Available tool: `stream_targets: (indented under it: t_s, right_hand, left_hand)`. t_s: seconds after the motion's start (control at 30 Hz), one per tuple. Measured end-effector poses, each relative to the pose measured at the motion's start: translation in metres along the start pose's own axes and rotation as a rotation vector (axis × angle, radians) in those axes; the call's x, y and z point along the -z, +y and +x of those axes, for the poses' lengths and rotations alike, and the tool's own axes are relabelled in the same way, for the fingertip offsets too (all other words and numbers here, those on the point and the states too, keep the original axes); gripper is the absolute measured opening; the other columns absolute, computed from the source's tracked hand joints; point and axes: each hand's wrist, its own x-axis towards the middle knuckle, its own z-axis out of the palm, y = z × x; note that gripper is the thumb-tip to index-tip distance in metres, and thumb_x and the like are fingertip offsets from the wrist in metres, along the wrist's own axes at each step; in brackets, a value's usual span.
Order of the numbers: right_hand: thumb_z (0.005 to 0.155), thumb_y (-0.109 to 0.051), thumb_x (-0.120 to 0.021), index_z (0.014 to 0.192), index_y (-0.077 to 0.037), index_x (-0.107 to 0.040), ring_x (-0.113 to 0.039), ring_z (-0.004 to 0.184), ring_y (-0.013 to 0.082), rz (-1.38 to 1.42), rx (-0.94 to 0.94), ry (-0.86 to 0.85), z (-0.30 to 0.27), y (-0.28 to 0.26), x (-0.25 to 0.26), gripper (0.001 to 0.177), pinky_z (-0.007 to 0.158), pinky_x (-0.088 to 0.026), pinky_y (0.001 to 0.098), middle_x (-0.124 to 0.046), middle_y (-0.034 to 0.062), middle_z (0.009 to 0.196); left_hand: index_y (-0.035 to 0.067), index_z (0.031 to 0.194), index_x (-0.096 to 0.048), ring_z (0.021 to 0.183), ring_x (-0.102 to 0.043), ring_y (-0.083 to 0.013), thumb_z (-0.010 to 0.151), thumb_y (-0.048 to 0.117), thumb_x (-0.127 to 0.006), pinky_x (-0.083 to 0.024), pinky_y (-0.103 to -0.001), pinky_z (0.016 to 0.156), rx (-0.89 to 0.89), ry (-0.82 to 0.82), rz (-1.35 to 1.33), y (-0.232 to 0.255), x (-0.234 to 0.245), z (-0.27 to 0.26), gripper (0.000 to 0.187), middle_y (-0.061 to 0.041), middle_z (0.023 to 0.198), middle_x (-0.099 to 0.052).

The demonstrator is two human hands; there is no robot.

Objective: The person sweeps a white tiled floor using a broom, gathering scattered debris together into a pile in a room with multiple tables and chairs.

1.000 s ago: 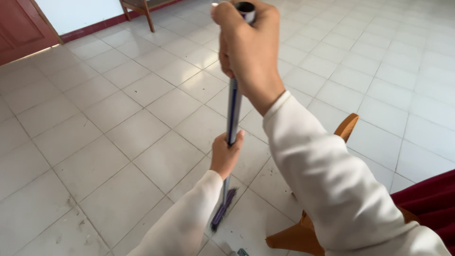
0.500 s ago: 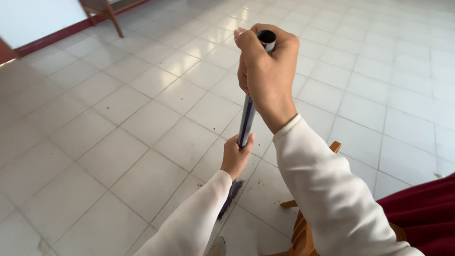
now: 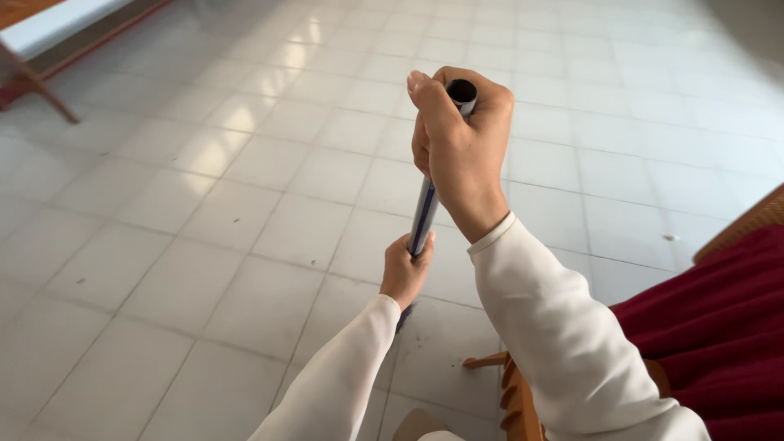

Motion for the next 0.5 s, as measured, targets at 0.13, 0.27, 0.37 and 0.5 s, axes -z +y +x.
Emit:
stream_targets:
  t_s: [0.13,0.27,0.37,0.5]
  right_hand:
    - [0.097,-0.007,-0.061,0.057,-0.011,-0.04,-0.033,0.034,0.0064,-0.075,0.038,0.034,0.016,0.009,0.014,0.046,0.032,-0.022,0.0269,-0.041,-0.0022,0.045]
    - [0.098,-0.008,-0.062,0.058,-0.011,-0.041,-0.034,0.035,0.0064,-0.075,0.046,0.069,0.036,0.018,0.028,0.046,0.033,-0.023,0.0268,-0.041,-0.0024,0.047]
    - [0.099,-0.007,-0.062,0.058,-0.012,-0.039,-0.034,0.035,0.0065,-0.115,0.049,0.078,0.051,0.023,0.042,0.047,0.033,-0.023,0.0266,-0.04,-0.0028,0.047]
    - [0.099,-0.007,-0.062,0.057,-0.011,-0.04,-0.034,0.035,0.0063,-0.195,0.059,0.101,0.061,0.03,0.052,0.048,0.033,-0.022,0.0262,-0.042,-0.0022,0.046]
  left_hand:
    - [0.01,0.061,-0.036,0.051,-0.03,-0.0077,0.101,0.029,-0.062,-0.028,-0.033,0.045,-0.028,-0.049,-0.049,-0.003,-0.016,0.025,0.052,0.004,0.054,-0.037]
    - [0.01,0.062,-0.036,0.051,-0.029,-0.0076,0.101,0.028,-0.062,-0.028,-0.032,0.045,-0.055,-0.077,-0.029,-0.004,-0.029,0.05,0.051,0.004,0.055,-0.036]
    - [0.01,0.062,-0.034,0.051,-0.029,-0.0075,0.102,0.028,-0.062,-0.029,-0.032,0.045,-0.039,-0.096,-0.046,-0.003,-0.047,0.069,0.052,0.004,0.055,-0.036]
    - [0.01,0.063,-0.035,0.051,-0.03,-0.0075,0.102,0.03,-0.06,-0.029,-0.031,0.045,-0.031,-0.135,-0.055,-0.002,-0.061,0.085,0.051,0.004,0.055,-0.036]
